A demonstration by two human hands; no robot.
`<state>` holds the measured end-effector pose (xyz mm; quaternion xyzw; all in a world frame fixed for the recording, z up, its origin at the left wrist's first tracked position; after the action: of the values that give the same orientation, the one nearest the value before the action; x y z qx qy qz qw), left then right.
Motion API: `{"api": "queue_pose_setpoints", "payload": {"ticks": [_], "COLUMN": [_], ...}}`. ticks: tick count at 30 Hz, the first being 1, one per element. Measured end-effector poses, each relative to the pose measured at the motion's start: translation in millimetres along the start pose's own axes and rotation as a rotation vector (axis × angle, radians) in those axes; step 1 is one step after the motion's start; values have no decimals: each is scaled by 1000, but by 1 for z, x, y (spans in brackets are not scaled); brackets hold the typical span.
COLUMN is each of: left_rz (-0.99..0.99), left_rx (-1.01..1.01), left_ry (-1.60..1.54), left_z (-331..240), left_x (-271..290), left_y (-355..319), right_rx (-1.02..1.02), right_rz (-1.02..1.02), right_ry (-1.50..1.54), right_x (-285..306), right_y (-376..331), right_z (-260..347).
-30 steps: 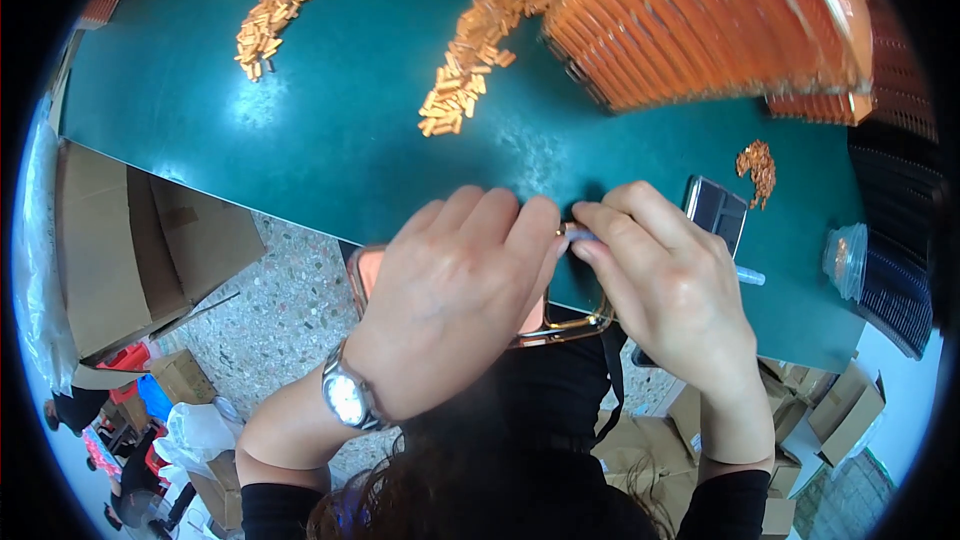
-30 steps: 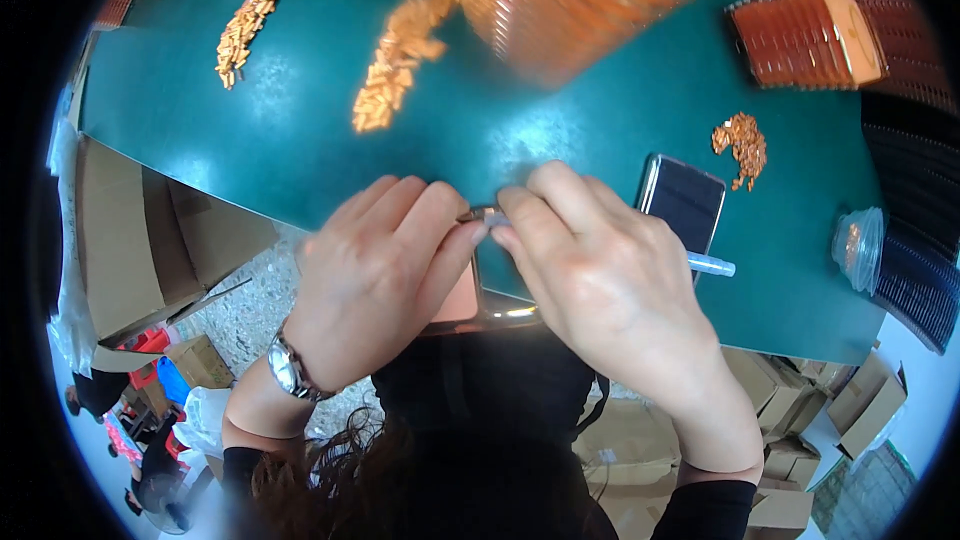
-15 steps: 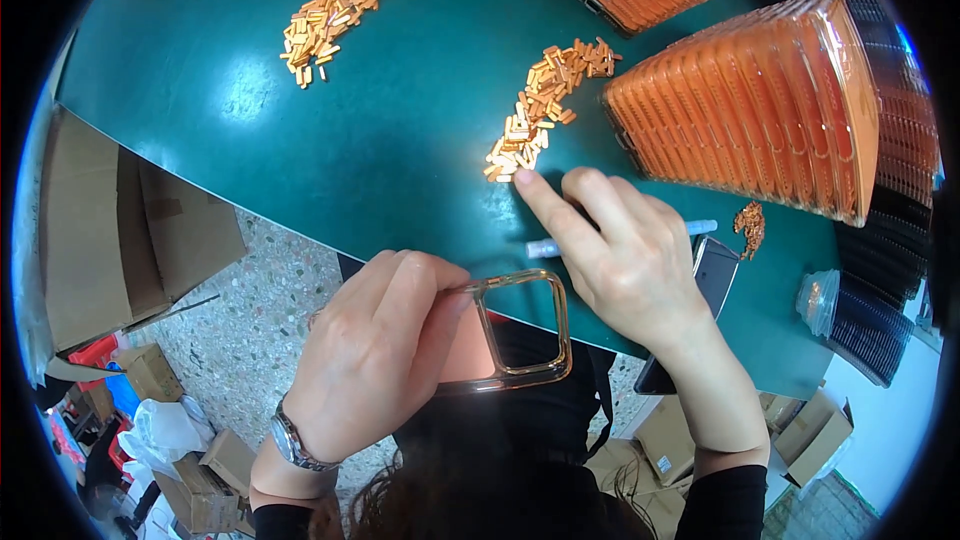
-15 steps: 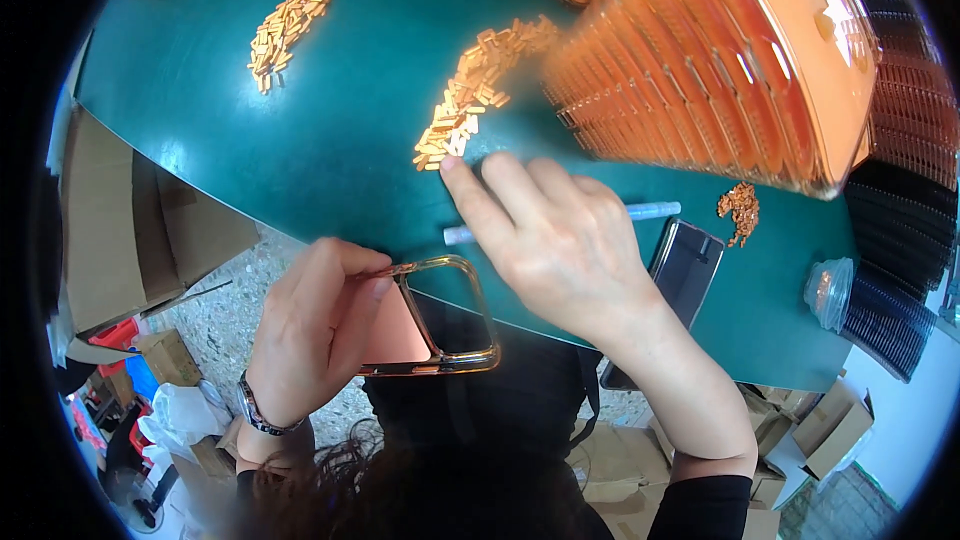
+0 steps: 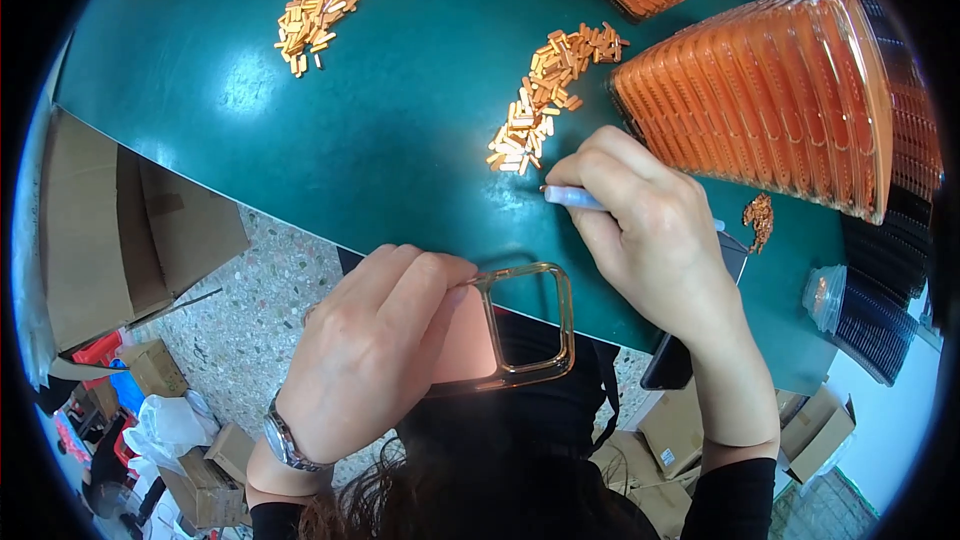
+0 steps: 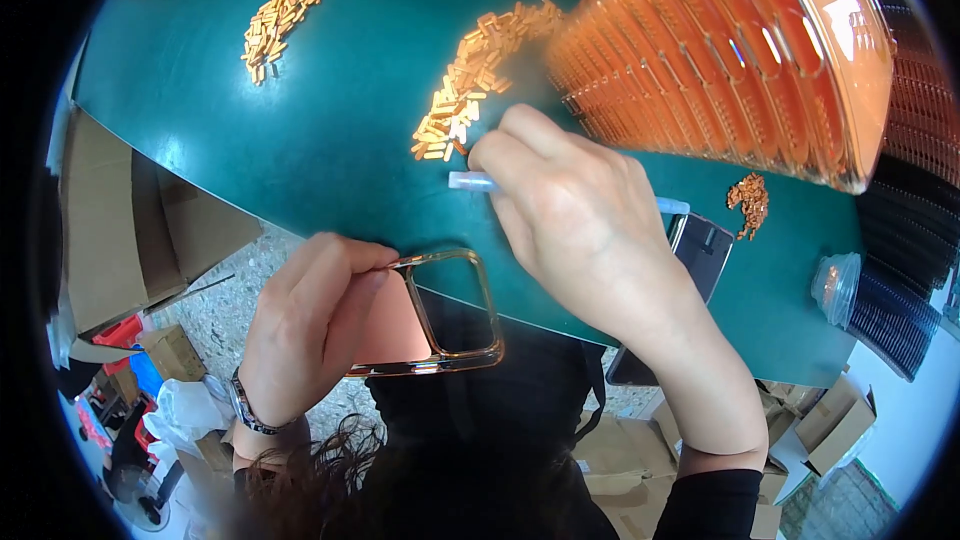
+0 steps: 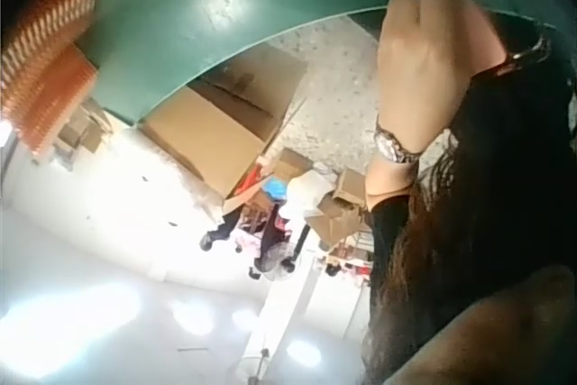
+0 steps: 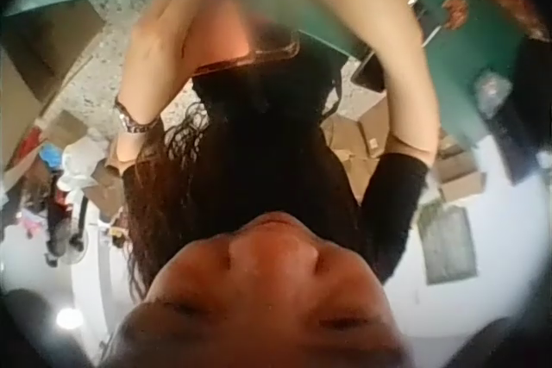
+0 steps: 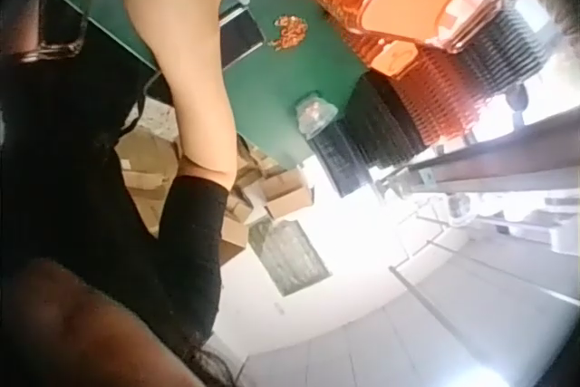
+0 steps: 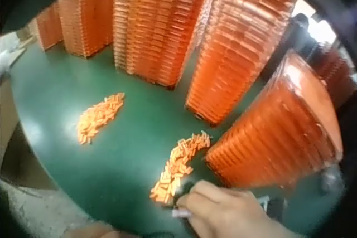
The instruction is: Applying small decorative components and cleaning surfaces for phone case assembly.
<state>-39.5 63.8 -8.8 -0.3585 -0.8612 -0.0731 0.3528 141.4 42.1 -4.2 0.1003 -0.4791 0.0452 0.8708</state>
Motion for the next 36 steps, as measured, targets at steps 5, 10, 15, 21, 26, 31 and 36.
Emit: {"api": "queue_pose_setpoints", "payload": {"ticks": [5,10,15,21,26,31,36], "left_rz": [30,101,96,115,96,91,43], "left_rx": [8,-2,16,42,27,-4,-86], "left_ry": [-11,107,34,-18,50,105,186], "left_z": [-4,-15,-21,-30,-36,-39,-43], "left_x": [-4,-18,-29,-43,-48,-49,-53], "left_y": [5,13,23,30,32,35,35], "right_rx": [-74,63,168,303,67,32,85], "right_rz": [45,-104,-51,-165,-77,-62,-72], "right_ry": [-6,202,20,-187,-44,13,51], "right_x": [0,20,5,3,3,5,11], "right_y": [2,-20,-38,-49,-57,-51,-59], "right_z": [-4,13,25,29,9,6,-2]}}
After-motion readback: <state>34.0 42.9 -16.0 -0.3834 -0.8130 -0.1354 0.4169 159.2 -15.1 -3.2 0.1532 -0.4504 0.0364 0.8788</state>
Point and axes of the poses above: each hand's wrist, its own y-axis towards the middle knuckle, its own x-axis out of the back of the hand, z = x × y, the point moved 8 cm from there along y, towards the middle knuckle, and after that the axes turned 7 degrees about x, right-handed, at the moved point
